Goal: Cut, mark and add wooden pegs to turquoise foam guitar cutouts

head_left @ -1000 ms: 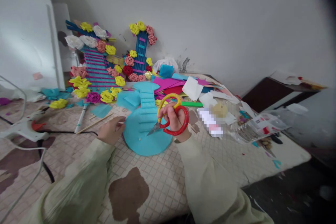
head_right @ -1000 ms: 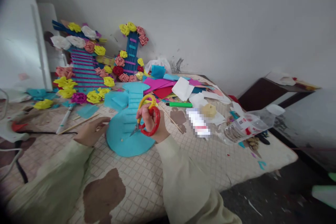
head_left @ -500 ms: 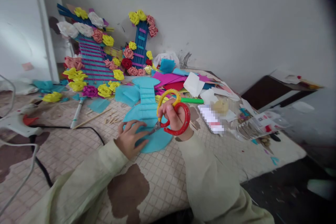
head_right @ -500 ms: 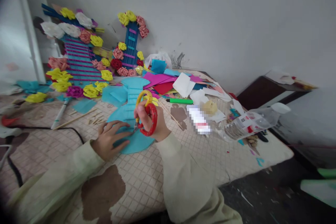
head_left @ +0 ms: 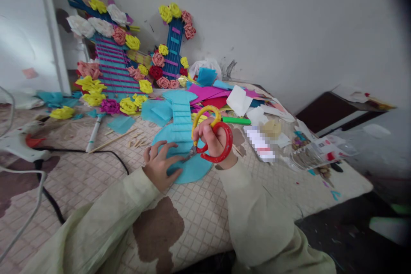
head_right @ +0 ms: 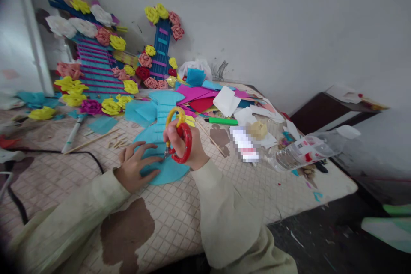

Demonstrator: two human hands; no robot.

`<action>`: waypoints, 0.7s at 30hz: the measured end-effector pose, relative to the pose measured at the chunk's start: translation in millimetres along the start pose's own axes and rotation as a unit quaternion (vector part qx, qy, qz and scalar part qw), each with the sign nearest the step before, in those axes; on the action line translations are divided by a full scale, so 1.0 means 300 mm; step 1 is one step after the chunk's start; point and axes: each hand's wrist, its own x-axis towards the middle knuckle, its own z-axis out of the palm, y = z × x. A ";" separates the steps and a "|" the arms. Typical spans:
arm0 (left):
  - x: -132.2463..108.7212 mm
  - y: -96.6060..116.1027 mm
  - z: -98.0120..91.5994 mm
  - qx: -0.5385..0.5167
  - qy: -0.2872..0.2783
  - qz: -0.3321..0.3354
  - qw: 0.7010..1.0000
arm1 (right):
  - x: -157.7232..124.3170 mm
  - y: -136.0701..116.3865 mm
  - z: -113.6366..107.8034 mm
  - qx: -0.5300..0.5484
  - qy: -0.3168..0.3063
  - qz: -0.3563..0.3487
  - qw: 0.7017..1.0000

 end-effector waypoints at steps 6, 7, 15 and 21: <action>-0.003 -0.009 0.012 -0.005 0.012 0.004 1.000 | 0.003 -0.004 0.000 -0.009 -0.025 -0.005 1.000; -0.004 -0.010 0.014 -0.005 0.013 0.004 1.000 | 0.002 -0.008 0.001 -0.015 -0.033 -0.005 0.999; -0.006 -0.013 0.018 0.010 0.019 0.015 1.000 | -0.002 -0.056 0.014 -0.096 -0.072 -0.017 0.993; -0.010 -0.016 0.022 0.013 0.018 0.016 1.000 | 0.004 -0.080 0.019 -0.116 -0.085 -0.006 0.990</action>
